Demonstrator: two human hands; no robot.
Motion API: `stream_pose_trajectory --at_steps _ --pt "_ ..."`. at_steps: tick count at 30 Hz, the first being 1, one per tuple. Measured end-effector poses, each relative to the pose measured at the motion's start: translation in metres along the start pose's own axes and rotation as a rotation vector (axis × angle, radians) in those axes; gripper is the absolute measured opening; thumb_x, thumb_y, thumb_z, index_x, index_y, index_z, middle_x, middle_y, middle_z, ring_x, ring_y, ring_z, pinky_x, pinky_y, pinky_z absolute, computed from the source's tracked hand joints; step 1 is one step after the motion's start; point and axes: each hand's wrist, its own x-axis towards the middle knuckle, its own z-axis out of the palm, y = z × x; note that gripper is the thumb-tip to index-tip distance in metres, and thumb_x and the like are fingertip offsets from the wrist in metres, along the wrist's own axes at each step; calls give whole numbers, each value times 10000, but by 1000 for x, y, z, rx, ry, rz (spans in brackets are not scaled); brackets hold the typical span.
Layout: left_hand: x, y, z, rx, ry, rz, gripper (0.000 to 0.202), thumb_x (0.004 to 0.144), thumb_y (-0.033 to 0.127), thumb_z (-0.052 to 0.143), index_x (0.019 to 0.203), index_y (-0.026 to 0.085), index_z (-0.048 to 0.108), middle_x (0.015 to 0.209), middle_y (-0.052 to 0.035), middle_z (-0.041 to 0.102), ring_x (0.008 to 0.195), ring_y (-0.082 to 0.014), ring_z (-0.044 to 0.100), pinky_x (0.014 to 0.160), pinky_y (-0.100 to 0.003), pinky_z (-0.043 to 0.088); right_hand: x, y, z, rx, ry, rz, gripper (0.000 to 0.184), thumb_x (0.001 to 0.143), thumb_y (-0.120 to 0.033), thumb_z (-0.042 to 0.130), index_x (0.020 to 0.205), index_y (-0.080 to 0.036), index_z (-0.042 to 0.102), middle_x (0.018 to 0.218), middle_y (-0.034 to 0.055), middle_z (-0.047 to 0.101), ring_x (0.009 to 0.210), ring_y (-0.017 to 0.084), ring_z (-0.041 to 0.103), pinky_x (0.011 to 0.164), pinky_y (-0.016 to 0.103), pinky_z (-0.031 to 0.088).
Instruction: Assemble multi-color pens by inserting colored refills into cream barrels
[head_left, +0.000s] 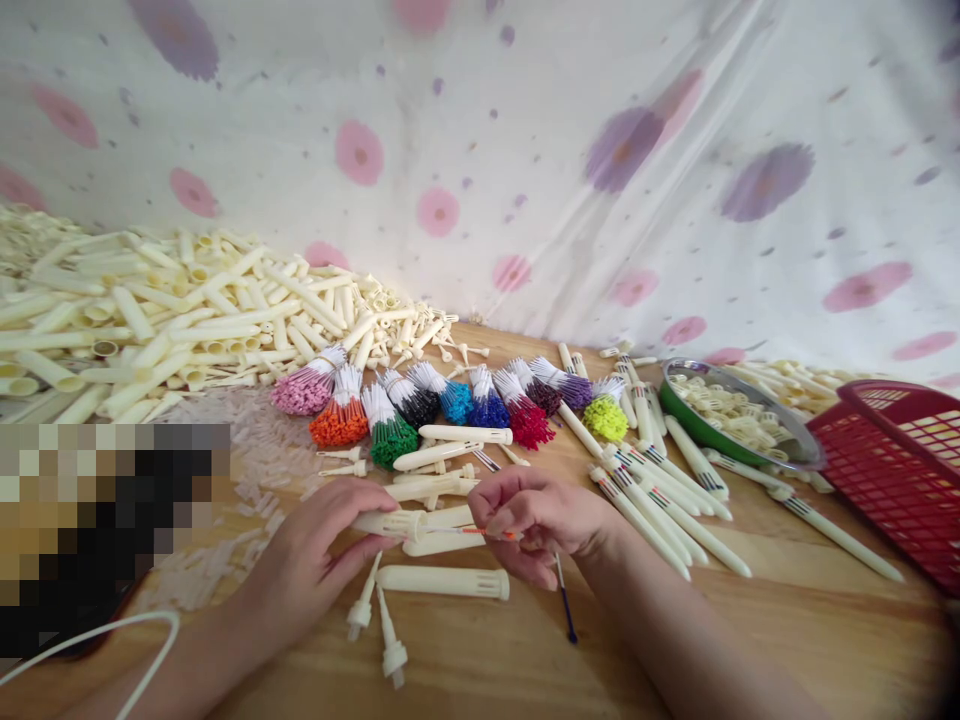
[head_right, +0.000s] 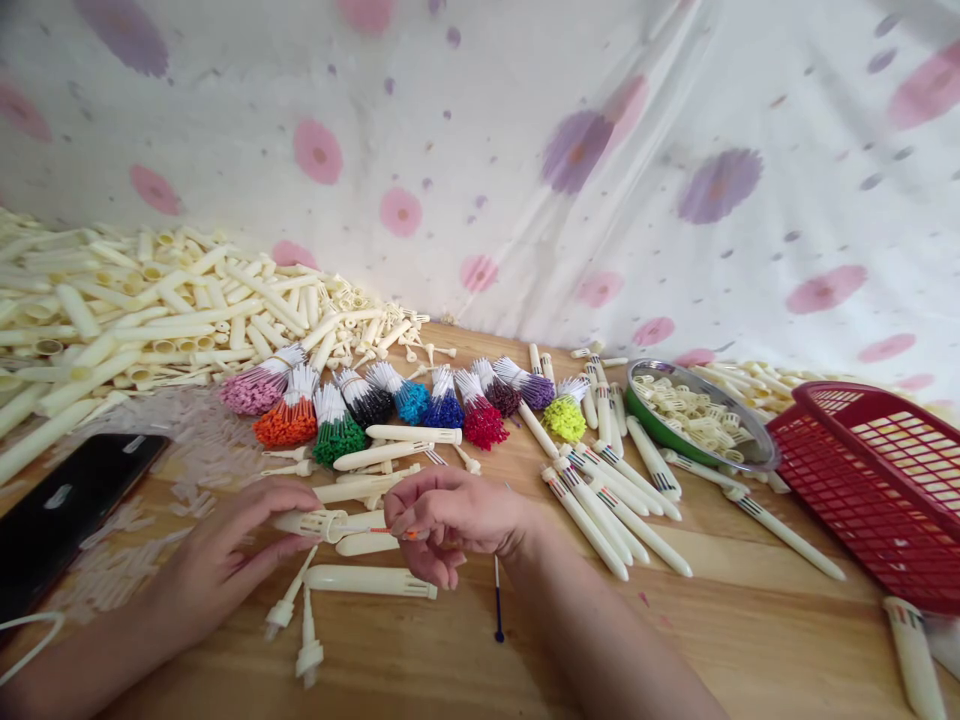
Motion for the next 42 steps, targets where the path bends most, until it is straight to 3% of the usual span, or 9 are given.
stream_pose_trajectory --at_steps 10,14,16,18,20,22,28,33,42 --pt "1 2 0 2 -13 -1 154 868 313 536 1003 255 581 935 -17 688 891 -180 650 803 -294 512 6 0 4 -106 96 46 145 721 -253 534 626 -164 472 425 -37 573 295 53 444 273 119 274" --pt "2 3 -1 0 -1 -32 164 862 346 536 987 255 591 920 -19 693 871 -190 656 786 -304 519 6 1 26 -510 418 -54 187 815 -331 556 730 -173 505 556 -17 612 457 75 541 411 158 387" --pt "2 4 -1 15 10 -63 165 851 348 552 980 253 593 921 -16 692 863 -188 656 779 -302 523 7 5 36 -849 624 -182 179 855 -324 533 752 -178 541 596 4 623 512 96 547 486 199 409" --pt "3 5 -1 17 15 -107 167 842 347 561 974 250 594 926 -14 688 858 -186 654 772 -298 527 10 11 43 -1175 739 -357 204 891 -310 496 761 -176 577 620 30 633 540 114 545 527 228 399" --pt "4 6 -1 2 15 -146 167 838 348 561 968 249 596 931 -14 684 861 -186 653 763 -291 530 13 18 44 -1335 754 -504 231 914 -308 470 772 -175 594 635 43 643 559 126 556 546 238 394" --pt "4 8 0 -25 5 -183 165 838 347 555 965 251 597 934 -15 681 865 -187 651 744 -282 536 16 23 44 -1337 749 -561 239 926 -306 457 784 -179 601 648 41 652 574 127 572 557 234 402" --pt "1 8 1 -97 -25 -255 180 838 337 544 992 258 592 967 -22 677 887 -197 652 694 -273 546 13 15 46 -1175 707 -446 201 925 -244 447 826 -180 609 684 18 668 543 103 560 535 212 410" --pt "0 6 1 -80 -24 -236 179 837 318 547 1001 261 589 972 -15 679 901 -190 651 755 -283 538 7 8 48 -1232 657 -408 184 919 -231 451 936 -161 621 766 45 686 644 128 600 585 229 428" --pt "1 10 0 -114 -54 -283 193 828 356 556 993 265 595 960 3 682 881 -177 652 697 -241 542 11 14 46 -1350 669 -575 168 899 -208 507 925 -151 662 771 63 683 640 133 593 580 231 433"
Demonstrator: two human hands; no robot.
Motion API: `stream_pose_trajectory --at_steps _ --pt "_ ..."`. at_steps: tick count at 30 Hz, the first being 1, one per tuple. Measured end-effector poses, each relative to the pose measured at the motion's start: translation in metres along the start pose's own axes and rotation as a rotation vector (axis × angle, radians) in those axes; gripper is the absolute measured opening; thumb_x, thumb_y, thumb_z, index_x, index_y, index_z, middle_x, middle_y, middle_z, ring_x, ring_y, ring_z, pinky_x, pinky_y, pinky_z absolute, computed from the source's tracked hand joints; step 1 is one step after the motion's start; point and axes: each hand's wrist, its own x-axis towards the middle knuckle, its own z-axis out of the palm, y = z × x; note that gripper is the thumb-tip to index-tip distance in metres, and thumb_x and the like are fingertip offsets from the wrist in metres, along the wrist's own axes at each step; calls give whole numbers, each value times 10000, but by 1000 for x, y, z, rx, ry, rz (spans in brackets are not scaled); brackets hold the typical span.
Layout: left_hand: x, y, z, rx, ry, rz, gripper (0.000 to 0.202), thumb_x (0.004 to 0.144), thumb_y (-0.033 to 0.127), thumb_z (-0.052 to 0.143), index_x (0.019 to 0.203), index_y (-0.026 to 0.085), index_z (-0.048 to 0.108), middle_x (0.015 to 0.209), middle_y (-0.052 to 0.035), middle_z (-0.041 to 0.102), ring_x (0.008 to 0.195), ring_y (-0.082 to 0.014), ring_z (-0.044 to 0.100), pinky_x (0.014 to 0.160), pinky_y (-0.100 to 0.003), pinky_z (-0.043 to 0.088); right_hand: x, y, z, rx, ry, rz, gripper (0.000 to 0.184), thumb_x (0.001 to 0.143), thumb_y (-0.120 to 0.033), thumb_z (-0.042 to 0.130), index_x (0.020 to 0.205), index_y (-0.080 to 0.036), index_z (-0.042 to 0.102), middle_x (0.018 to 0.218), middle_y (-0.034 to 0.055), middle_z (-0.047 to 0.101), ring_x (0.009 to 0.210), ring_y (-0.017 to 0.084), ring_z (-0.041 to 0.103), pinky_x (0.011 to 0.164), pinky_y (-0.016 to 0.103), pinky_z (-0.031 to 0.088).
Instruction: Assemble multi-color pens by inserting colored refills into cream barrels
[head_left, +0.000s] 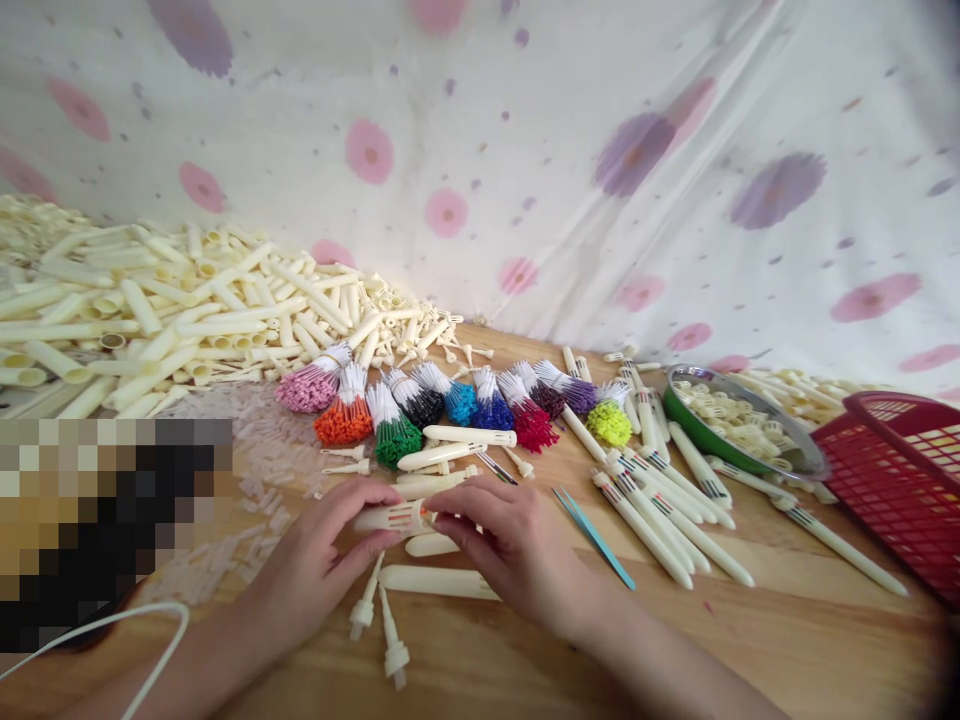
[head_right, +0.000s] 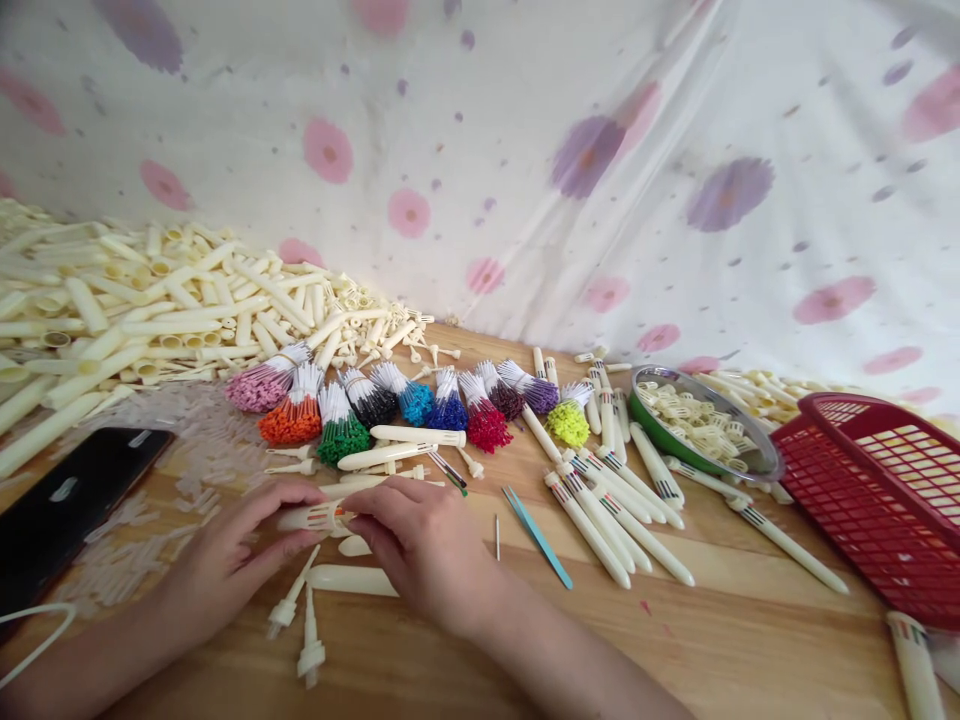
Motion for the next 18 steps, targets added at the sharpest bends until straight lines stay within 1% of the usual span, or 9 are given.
stream_pose_trajectory --at_steps 2,4,6,8,11,13,15,16,18 --pt "0 1 0 -17 -6 -23 195 832 359 551 998 265 592 969 2 679 903 -181 649 711 -247 542 0 0 2 -9 21 -22 174 897 -201 510 914 -141 672 767 72 686 636 135 598 573 230 432" --pt "-1 0 1 -27 -17 -35 190 839 353 546 1001 264 588 971 -1 675 921 -186 645 749 -265 538 -1 0 3 -8 25 -6 170 888 -195 522 887 -134 681 755 73 690 636 138 604 575 232 434" --pt "-1 0 1 -31 -37 -38 189 844 347 541 1008 262 581 974 -6 670 923 -187 643 759 -271 536 0 -2 4 19 20 58 153 871 -184 544 861 -135 689 739 63 694 631 134 606 576 228 437" --pt "-1 -1 2 -31 -50 -36 190 845 345 539 1013 264 578 979 -5 668 923 -184 641 763 -268 533 0 -5 3 69 11 158 129 851 -167 568 846 -142 695 723 44 697 616 123 602 567 216 438" --pt "-1 -1 2 -20 -36 -41 190 842 354 538 1006 269 585 987 -2 667 927 -183 638 763 -259 529 3 -10 1 145 -23 295 118 835 -144 581 826 -150 698 705 22 702 596 109 598 544 197 435" --pt "-1 -1 2 -9 -21 -29 189 839 359 540 997 270 593 979 -3 670 917 -184 639 761 -258 528 4 -10 -1 164 -54 325 123 837 -142 578 813 -156 698 700 14 702 593 105 594 534 192 433" --pt "-1 -2 1 -1 -9 -4 187 835 353 547 996 273 598 969 -1 677 905 -181 643 774 -257 525 4 -9 -5 127 -62 288 125 845 -162 574 813 -162 695 701 14 694 598 108 585 534 198 434" --pt "-1 -2 0 0 -6 11 189 834 347 552 1002 276 601 971 1 680 906 -180 645 786 -257 524 4 -7 -8 91 -52 241 126 852 -175 569 824 -163 691 704 18 687 608 113 582 543 207 439" --pt "-1 -4 0 -4 -6 34 201 837 335 553 1025 284 603 997 2 686 927 -178 648 810 -255 520 3 -3 -13 21 -12 92 135 870 -179 544 869 -156 677 738 36 677 664 130 590 586 230 457"
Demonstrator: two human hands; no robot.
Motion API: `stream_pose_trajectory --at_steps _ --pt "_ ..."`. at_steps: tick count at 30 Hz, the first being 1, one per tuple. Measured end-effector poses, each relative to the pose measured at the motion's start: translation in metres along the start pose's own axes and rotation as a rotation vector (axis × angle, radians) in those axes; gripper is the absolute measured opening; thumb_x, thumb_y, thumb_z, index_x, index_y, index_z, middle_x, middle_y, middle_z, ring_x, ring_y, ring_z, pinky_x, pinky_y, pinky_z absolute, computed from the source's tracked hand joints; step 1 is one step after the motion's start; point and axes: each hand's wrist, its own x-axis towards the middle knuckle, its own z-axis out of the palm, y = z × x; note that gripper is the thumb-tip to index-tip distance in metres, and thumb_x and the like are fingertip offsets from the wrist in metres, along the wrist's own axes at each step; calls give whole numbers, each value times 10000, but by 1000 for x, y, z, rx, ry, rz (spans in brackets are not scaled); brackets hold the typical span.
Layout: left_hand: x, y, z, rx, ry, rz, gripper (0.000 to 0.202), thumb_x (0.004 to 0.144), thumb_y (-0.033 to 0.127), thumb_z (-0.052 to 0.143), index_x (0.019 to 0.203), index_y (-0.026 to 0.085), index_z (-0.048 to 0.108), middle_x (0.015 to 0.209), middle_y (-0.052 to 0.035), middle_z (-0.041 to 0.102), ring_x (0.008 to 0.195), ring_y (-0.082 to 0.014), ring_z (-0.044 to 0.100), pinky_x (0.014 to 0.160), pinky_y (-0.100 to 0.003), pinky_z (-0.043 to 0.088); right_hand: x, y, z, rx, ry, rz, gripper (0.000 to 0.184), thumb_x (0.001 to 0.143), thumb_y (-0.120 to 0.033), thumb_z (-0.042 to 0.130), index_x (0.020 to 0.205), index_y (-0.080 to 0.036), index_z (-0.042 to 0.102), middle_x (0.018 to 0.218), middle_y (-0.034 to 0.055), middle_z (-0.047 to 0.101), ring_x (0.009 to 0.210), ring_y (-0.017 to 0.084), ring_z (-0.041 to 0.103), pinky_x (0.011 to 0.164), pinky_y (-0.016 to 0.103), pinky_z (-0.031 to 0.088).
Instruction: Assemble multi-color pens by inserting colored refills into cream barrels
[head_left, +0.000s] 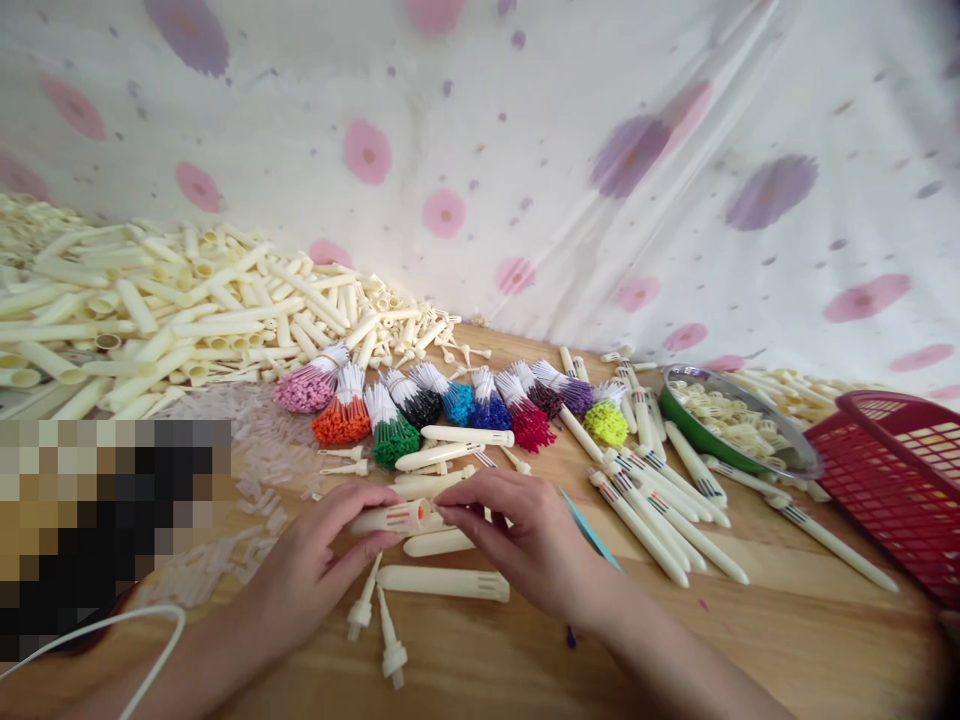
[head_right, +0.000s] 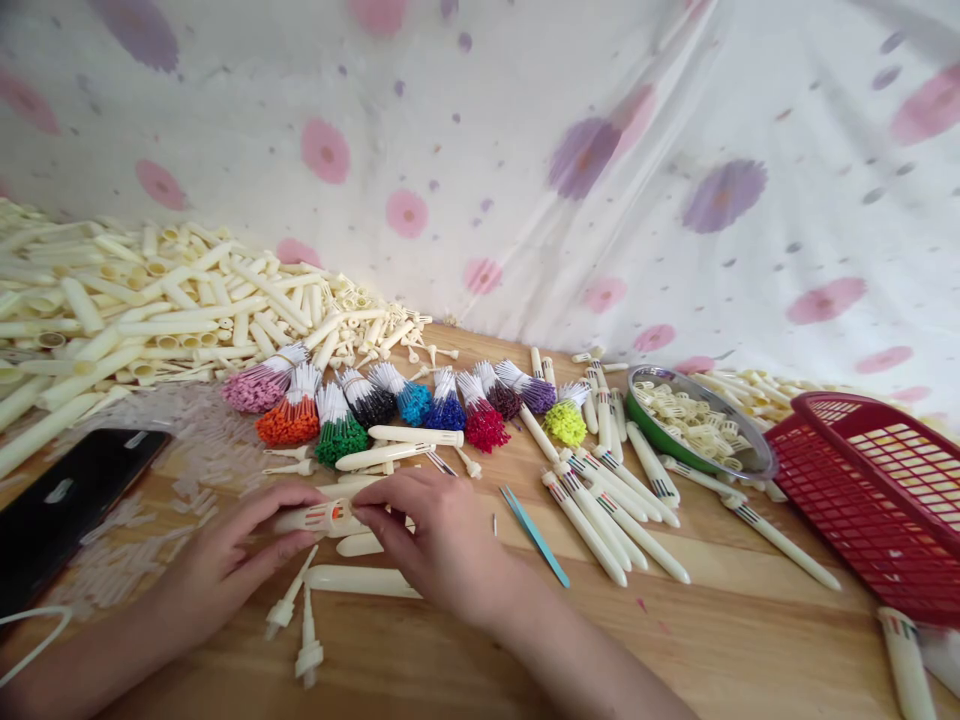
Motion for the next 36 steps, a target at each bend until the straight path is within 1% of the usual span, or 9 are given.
stream_pose_trajectory --at_steps 2,4,6,8,16,24,27,31,36 --pt "0 -1 0 -11 -6 25 216 842 327 550 1048 290 604 1027 1 691 950 -178 649 833 -254 515 -1 4 -4 -50 20 -180 163 884 -143 501 931 -156 657 824 59 675 760 146 602 651 253 474" --pt "0 -1 0 -26 -23 50 225 850 318 543 1066 297 603 1034 5 697 949 -173 656 829 -243 518 -1 7 -6 -98 36 -318 201 886 -108 471 967 -171 644 899 67 671 821 152 602 689 267 480" --pt "0 0 1 -41 -28 75 227 852 312 542 1071 305 601 1030 12 701 940 -166 662 819 -228 522 -1 10 -6 -139 67 -381 208 883 -96 470 975 -178 638 916 67 669 827 152 602 691 269 483" --pt "0 2 1 -51 -24 88 225 854 311 540 1070 307 601 1029 14 703 936 -163 666 806 -218 527 0 11 -4 -162 102 -396 191 880 -101 484 976 -170 634 904 69 671 814 154 605 687 270 487" --pt "1 2 0 -55 -52 67 224 853 313 533 1064 290 608 1015 1 706 921 -173 672 773 -219 538 2 8 -1 -175 128 -403 171 874 -102 502 921 -170 651 838 52 683 748 141 604 660 253 486" --pt "1 4 0 -48 -46 75 217 849 298 543 1058 306 598 995 36 707 904 -144 670 792 -191 521 2 8 3 -142 125 -358 173 866 -102 511 883 -174 667 816 48 683 729 143 601 654 257 476" --pt "1 2 1 -13 -6 116 217 856 306 539 1068 300 586 1002 23 700 910 -152 665 801 -210 521 2 9 6 -92 164 -315 170 854 -88 525 860 -170 675 814 52 686 749 152 605 673 270 485" --pt "1 1 2 55 81 182 204 861 323 545 1059 288 577 985 8 691 907 -158 654 810 -240 519 2 7 10 -15 201 -232 133 847 -128 571 832 -189 688 776 43 680 719 152 596 659 281 482" --pt "3 7 1 115 177 249 180 865 337 541 1021 263 591 935 -4 696 876 -164 657 793 -263 527 1 3 15 79 211 -157 113 832 -146 605 810 -198 703 753 39 674 722 150 586 643 276 472"
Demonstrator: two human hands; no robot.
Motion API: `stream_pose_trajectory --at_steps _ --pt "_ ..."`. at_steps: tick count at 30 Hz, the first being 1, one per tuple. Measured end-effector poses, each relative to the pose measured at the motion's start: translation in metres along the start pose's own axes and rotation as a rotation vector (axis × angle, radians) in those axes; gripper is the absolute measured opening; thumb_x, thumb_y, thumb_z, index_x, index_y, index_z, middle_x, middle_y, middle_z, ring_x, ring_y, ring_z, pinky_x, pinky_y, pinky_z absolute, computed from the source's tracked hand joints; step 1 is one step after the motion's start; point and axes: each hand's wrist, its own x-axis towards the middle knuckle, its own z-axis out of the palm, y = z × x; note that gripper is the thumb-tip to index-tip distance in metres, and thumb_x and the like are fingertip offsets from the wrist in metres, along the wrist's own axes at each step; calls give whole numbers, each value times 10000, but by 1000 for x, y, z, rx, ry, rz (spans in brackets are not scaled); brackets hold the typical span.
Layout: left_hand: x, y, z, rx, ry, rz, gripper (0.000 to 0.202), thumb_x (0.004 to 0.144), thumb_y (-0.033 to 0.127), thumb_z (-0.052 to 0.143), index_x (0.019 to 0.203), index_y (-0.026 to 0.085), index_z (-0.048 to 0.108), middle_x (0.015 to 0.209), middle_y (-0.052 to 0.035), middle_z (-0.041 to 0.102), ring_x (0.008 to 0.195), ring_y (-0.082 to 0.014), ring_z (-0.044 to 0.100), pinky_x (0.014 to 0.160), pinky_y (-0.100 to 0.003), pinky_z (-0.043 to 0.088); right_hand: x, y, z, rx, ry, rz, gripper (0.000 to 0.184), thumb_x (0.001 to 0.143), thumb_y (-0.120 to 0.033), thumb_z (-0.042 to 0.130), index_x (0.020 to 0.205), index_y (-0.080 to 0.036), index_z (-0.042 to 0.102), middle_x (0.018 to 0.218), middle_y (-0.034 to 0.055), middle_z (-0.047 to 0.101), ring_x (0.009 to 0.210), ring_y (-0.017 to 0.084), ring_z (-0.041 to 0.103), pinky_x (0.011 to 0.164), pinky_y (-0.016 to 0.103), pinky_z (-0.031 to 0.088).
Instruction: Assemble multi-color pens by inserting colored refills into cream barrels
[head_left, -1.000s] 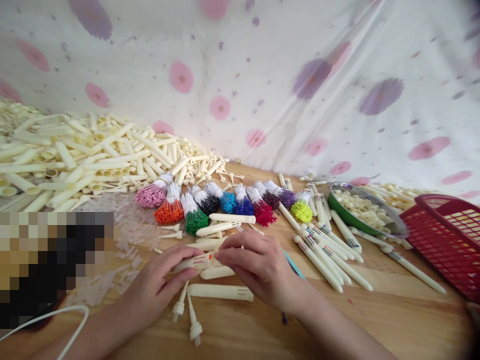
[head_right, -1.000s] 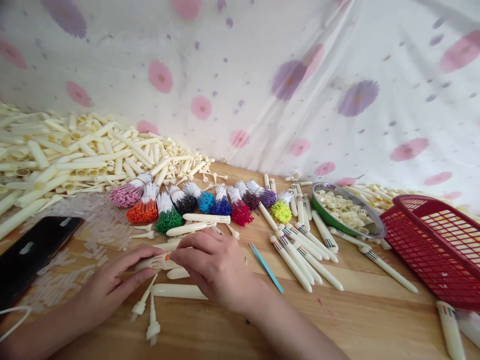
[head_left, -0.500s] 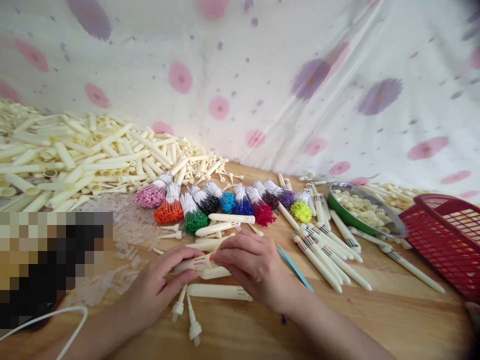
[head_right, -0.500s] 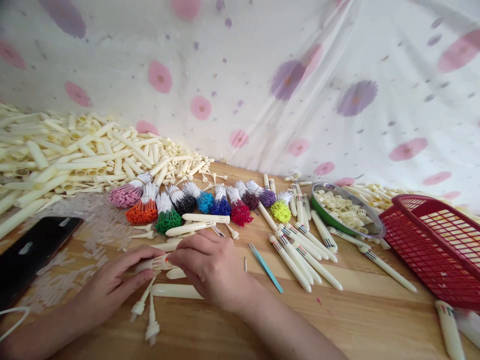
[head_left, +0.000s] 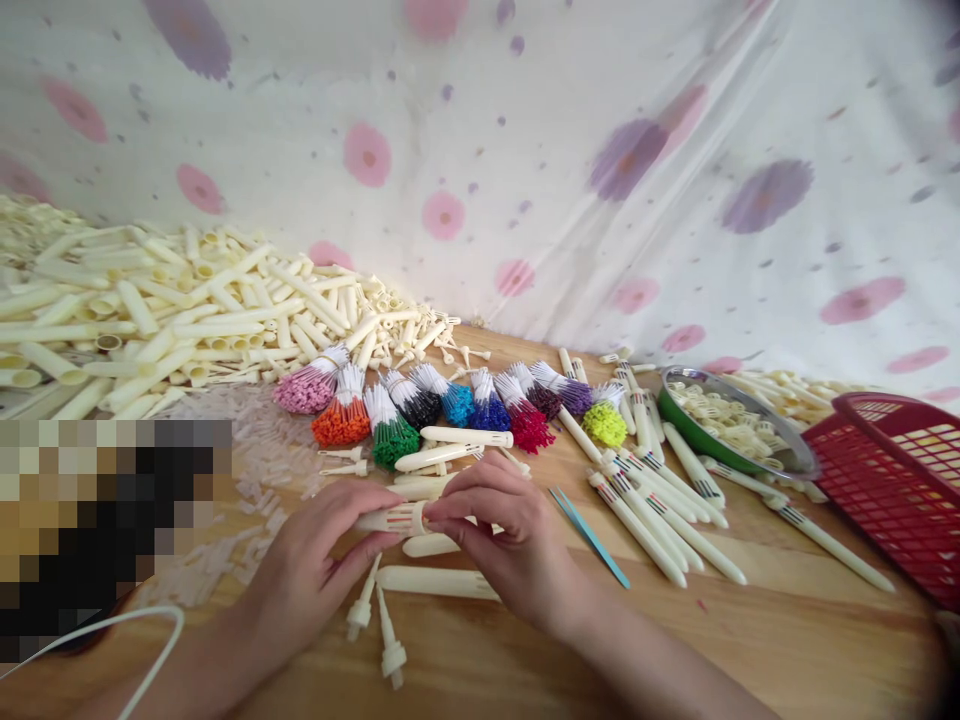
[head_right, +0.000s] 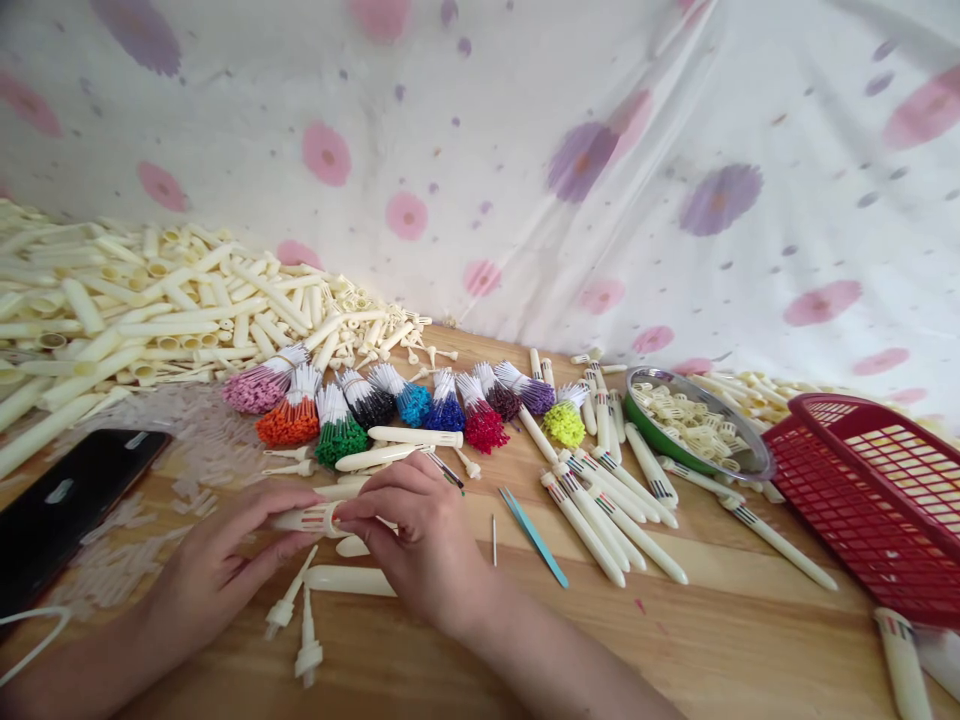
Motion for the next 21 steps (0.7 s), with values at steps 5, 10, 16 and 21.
stream_pose_trajectory --at_steps 5,10,16,21 --pt "2 4 -2 13 25 -10 170 868 314 536 1028 277 583 924 -12 693 870 -180 656 790 -298 532 -1 -3 6 61 50 96 89 807 -160 644 767 -203 711 733 28 671 726 154 579 664 288 466" --pt "3 6 -2 33 53 -16 153 848 307 553 992 281 596 893 -12 705 846 -193 667 773 -310 543 -2 -5 12 120 107 187 84 776 -156 674 735 -218 714 721 16 662 733 158 568 667 290 462" --pt "5 9 -4 58 77 -3 148 848 262 545 984 265 601 886 -13 706 840 -184 668 765 -295 542 -5 -5 17 151 144 226 97 782 -158 660 759 -226 725 720 17 643 732 156 550 654 284 456" --pt "4 10 -3 50 81 -38 141 849 284 536 967 266 611 890 -16 706 845 -194 671 764 -308 549 -6 -2 19 244 127 293 97 787 -188 645 770 -226 733 717 23 615 710 145 547 603 257 453"
